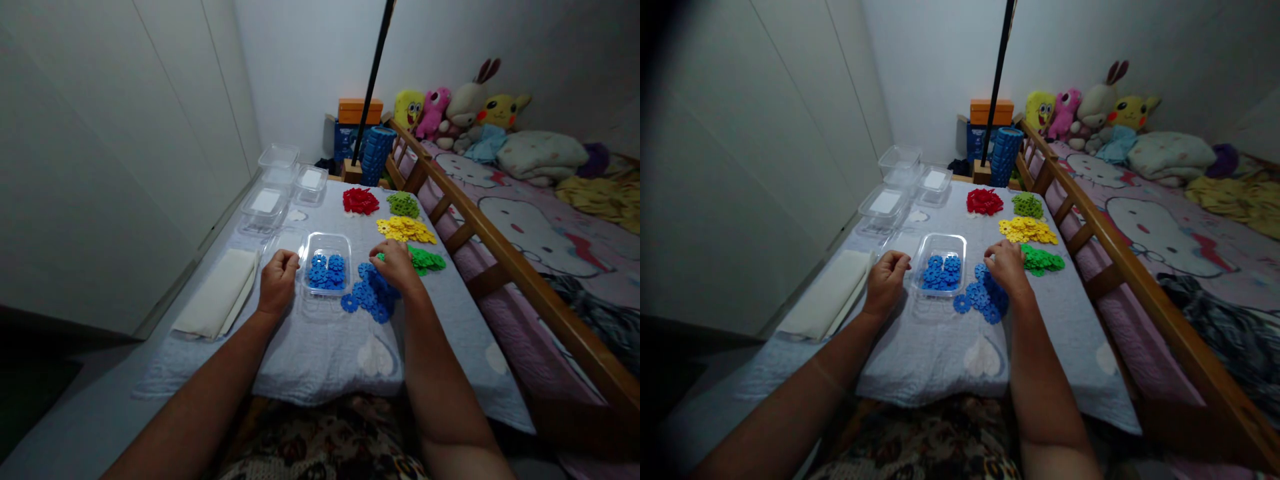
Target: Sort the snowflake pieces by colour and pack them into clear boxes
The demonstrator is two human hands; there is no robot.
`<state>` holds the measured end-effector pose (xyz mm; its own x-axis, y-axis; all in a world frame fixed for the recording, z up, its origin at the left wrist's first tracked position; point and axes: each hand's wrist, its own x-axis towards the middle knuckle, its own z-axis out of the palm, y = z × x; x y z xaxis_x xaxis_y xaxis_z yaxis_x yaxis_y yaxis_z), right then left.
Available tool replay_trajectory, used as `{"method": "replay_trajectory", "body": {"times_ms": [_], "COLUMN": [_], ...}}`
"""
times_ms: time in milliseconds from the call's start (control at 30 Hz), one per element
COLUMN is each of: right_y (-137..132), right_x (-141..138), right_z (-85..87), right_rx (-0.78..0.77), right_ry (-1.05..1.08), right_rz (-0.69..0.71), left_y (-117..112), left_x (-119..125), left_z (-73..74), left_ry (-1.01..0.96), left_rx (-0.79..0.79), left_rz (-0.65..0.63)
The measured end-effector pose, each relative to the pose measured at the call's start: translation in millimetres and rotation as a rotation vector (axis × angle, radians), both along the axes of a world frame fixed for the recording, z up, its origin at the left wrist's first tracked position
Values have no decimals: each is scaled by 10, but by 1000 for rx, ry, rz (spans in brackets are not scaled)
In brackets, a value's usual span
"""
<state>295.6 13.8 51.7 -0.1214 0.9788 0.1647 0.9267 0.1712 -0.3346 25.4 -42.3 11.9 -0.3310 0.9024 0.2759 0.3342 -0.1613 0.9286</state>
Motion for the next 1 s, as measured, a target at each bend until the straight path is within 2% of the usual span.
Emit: {"method": "replay_trajectory", "body": {"times_ms": [133, 233, 467, 600, 767, 833, 900, 1000], "right_y": [-35, -43, -10, 17, 17, 0, -23, -60], "right_x": [69, 45, -20, 45, 126, 84, -13, -224], "right_z": [-86, -143, -177, -135, -37, -5, 10, -3], "right_rx": [-99, -110, -162, -182, -289, -229, -101, 51], "right_ry": [-119, -175, -186, 15, 473, 633, 741, 749], "right_rz": [-13, 16, -3, 44, 147, 144, 141, 185], "left_y": [-5, -12, -19, -15, 2, 7, 8, 4], "left_x": [-4, -8, -5, -7, -16, -16, -12, -4], "left_z": [17, 27, 45, 32, -24, -34, -30, -11], "left_ry": [24, 36, 34, 30, 13, 11, 12, 8], "left_rx": [-9, -15, -12, -13, 3, 2, 1, -1], "left_rz": [1, -9, -24, -17, -15, -19, -23, -26]}}
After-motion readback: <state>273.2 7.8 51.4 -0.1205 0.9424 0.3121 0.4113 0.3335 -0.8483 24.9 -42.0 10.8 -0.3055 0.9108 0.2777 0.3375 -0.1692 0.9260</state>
